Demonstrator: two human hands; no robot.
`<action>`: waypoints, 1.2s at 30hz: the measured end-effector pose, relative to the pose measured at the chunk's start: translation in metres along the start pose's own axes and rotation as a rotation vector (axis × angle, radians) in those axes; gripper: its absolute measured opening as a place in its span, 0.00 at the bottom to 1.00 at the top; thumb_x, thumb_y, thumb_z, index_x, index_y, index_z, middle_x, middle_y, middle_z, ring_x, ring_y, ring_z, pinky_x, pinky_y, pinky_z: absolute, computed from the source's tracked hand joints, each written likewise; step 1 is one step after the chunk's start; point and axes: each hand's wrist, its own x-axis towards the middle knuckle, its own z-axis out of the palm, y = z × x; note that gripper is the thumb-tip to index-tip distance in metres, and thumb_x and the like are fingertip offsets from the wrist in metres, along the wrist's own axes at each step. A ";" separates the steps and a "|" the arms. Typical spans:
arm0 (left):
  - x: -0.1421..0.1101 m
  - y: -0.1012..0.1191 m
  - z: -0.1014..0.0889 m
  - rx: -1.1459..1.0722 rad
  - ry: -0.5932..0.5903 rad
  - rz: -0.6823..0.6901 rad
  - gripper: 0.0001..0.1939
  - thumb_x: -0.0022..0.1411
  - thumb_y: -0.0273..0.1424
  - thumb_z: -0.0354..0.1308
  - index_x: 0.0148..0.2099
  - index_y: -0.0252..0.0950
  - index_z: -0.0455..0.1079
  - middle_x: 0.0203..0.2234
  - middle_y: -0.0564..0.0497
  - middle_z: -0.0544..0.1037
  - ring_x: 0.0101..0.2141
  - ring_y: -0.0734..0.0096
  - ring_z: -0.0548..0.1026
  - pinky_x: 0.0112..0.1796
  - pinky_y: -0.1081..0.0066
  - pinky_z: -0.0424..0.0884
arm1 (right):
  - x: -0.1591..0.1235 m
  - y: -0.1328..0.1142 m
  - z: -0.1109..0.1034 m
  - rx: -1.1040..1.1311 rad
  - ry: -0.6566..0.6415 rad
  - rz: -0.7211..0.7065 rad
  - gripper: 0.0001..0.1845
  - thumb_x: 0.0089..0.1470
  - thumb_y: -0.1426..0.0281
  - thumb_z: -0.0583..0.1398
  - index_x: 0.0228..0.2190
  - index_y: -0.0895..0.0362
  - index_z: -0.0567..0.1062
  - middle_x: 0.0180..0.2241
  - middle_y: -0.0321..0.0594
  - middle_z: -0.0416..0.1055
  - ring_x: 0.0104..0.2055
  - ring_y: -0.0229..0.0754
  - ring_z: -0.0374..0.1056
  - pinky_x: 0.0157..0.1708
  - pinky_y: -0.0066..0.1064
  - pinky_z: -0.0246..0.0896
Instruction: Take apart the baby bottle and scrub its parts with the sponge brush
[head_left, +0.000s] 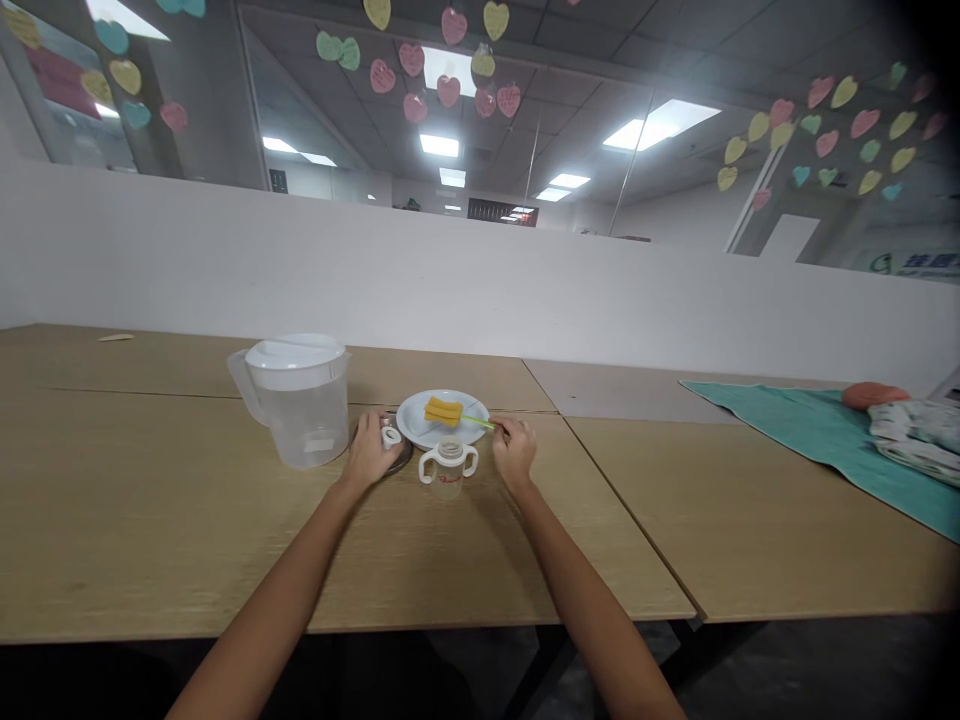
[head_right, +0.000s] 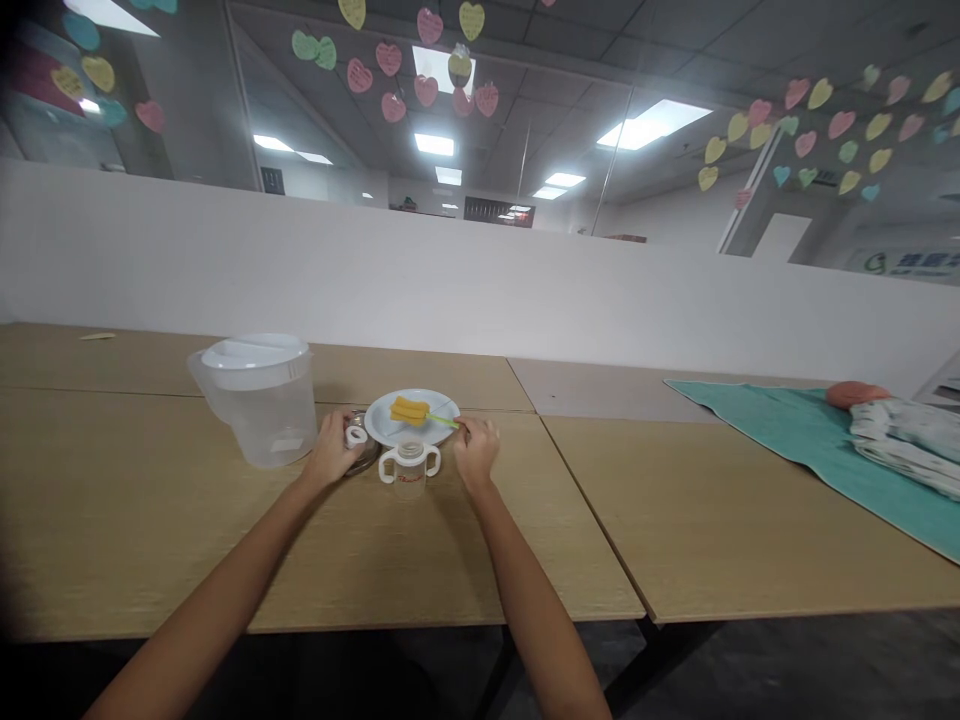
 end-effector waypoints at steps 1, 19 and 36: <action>0.000 -0.001 0.001 0.027 -0.031 0.011 0.22 0.48 0.33 0.55 0.47 0.35 0.61 0.40 0.43 0.67 0.43 0.53 0.68 0.43 0.59 0.65 | 0.000 0.000 0.000 0.000 0.001 0.000 0.16 0.50 0.77 0.51 0.30 0.56 0.78 0.31 0.39 0.75 0.34 0.41 0.62 0.39 0.32 0.52; -0.003 -0.002 -0.002 0.451 -0.135 0.022 0.17 0.50 0.41 0.55 0.40 0.37 0.69 0.40 0.40 0.71 0.44 0.50 0.66 0.45 0.58 0.58 | 0.000 -0.002 0.000 -0.013 0.000 0.007 0.15 0.51 0.77 0.52 0.30 0.56 0.78 0.30 0.38 0.75 0.34 0.41 0.63 0.40 0.31 0.52; -0.011 0.026 -0.005 0.149 0.093 0.416 0.13 0.61 0.33 0.47 0.44 0.35 0.67 0.36 0.46 0.74 0.40 0.61 0.69 0.45 0.61 0.60 | 0.002 -0.002 0.000 0.003 0.005 0.027 0.16 0.51 0.76 0.51 0.31 0.56 0.78 0.32 0.37 0.76 0.34 0.42 0.62 0.39 0.31 0.53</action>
